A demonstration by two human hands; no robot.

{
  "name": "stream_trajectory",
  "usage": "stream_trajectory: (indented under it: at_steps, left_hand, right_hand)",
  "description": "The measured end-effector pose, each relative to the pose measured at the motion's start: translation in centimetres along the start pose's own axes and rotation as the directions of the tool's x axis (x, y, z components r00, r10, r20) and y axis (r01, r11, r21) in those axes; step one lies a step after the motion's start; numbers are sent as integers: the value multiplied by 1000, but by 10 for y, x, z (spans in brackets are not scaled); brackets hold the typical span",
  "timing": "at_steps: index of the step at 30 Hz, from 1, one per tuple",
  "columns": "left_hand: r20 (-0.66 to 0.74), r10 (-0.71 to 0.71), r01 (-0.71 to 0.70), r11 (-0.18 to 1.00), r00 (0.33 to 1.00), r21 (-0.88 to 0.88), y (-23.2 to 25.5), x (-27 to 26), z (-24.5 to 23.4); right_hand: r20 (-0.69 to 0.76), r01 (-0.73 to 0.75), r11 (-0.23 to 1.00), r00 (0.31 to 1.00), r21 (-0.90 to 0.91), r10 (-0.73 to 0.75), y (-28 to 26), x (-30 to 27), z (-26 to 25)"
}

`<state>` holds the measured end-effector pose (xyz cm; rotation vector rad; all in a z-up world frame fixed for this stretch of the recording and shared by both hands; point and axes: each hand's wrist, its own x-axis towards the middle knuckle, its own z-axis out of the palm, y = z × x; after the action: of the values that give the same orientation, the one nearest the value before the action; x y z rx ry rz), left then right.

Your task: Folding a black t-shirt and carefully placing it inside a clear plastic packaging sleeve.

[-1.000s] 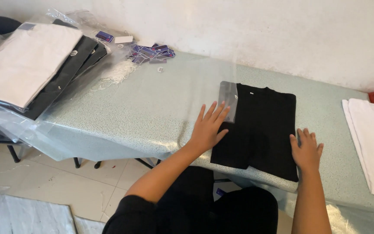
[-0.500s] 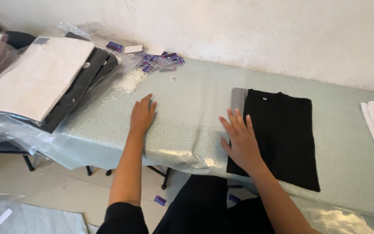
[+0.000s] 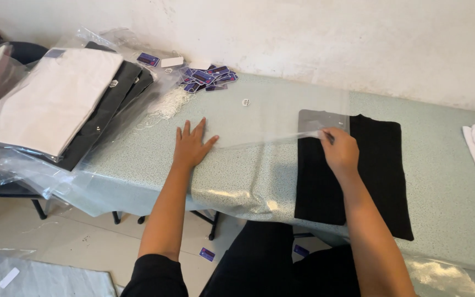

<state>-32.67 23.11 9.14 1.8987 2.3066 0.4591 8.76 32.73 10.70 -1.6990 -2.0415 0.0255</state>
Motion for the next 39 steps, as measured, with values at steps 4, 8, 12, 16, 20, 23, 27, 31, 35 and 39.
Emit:
stream_trajectory:
  at_steps: [4,8,12,16,20,23,27,31,35,39]
  left_hand:
    - [70,-13,1,987,997,159,-7,12,11]
    - [20,2,-5,986,1000,166,-19,24,29]
    - [22,74,-76,986,997,149,-31,28,31]
    - [-3,115,-115,993,993,15,-32,21,29]
    - [-188,188,-219,963,964,-158,-70,34,44]
    - [-398,170,-321,880,902,-351,-43,-9,22]
    - [-500,329,-365,931,801,26,2,-82,55]
    - [-243,186,-210,975,952,-75,94,-178,71]
    - [-245,108,-189,922,963,-339,102,-191,69]
    - [-332,213,-264,957,919,-117,87,-173,73]
  right_hand:
    - [8,-61,954,998,295,62,25,-28,-41]
    - [112,-33,980,994,194,11,71,-74,-82]
    - [131,-48,959,991,280,12,120,-136,-100]
    - [47,70,969,995,237,-84,138,-193,-99]
    - [-39,39,995,999,95,-35,116,-239,-94]
    - [-42,56,979,998,198,-48,91,-259,-102]
    - [26,54,962,998,267,-63,81,-257,-99]
    - [-30,123,950,992,286,-120,69,-243,-82]
    - [-129,243,869,970,431,-207,36,-235,-76]
    - [-96,251,873,968,419,-232,31,-250,-84]
